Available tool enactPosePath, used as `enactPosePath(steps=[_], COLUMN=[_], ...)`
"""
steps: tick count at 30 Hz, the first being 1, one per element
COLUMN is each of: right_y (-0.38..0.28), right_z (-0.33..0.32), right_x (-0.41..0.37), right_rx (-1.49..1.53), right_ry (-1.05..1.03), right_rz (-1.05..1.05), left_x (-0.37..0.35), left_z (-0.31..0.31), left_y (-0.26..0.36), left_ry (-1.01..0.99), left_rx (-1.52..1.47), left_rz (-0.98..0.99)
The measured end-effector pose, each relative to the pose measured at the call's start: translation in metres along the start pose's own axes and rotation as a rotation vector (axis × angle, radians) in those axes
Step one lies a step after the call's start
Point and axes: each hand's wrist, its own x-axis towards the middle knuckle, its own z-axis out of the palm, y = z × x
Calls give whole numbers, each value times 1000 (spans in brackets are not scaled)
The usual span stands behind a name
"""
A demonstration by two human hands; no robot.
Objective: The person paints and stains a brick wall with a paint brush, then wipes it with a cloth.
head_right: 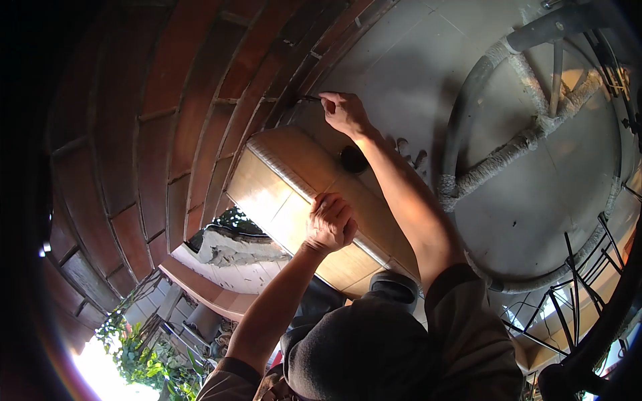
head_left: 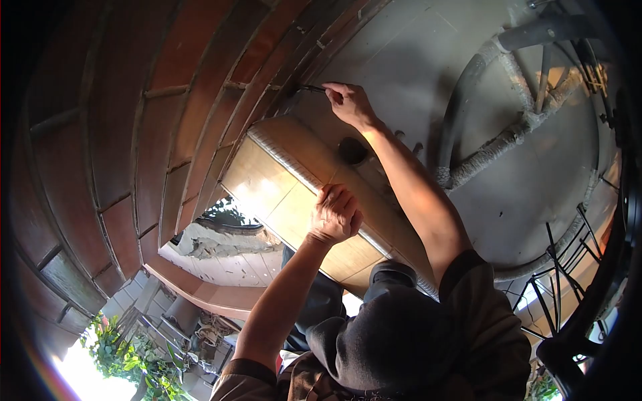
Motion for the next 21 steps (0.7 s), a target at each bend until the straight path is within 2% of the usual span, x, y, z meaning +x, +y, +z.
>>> enactPosePath(steps=[1,3,4,5,7,10,11,13,14,17,18,20,21], right_y=[7,-3,-14,-10,-30,-13,0,11,12,-6,9,3,-19], right_z=[6,23,16,23,7,31,34,23,22,25,48,47,22], right_x=[-2,-30,-39,-46,-53,-42,-32,-23,-27,-46,-51,-38,-18], right_rx=[-75,41,29,-4,-163,-167,-14,62,102,-186,300,367,-56], right_ry=[34,141,52,62,-166,46,101,250,192,-165,-116,-56,-49], right_rz=[-86,29,49,-43,-88,-65,7,102,215,-21,119,201,142], left_x=[0,1,2,2,-1,1,2,2,2,1,0,-2,-2], left_z=[-1,-1,-1,0,0,-1,-2,-2,-2,0,0,2,2], left_y=[0,0,-2,-2,0,0,0,0,0,-1,-1,-1,-2], left_ry=[-6,-14,-12,-16,-23,-24,-22,-20,-18,-40,-52,-44,-40], left_rx=[1,0,3,4,4,11,10,9,9,5,4,14,19], left_rz=[-3,-5,-3,-4,-8,4,6,7,6,7,5,5,9])
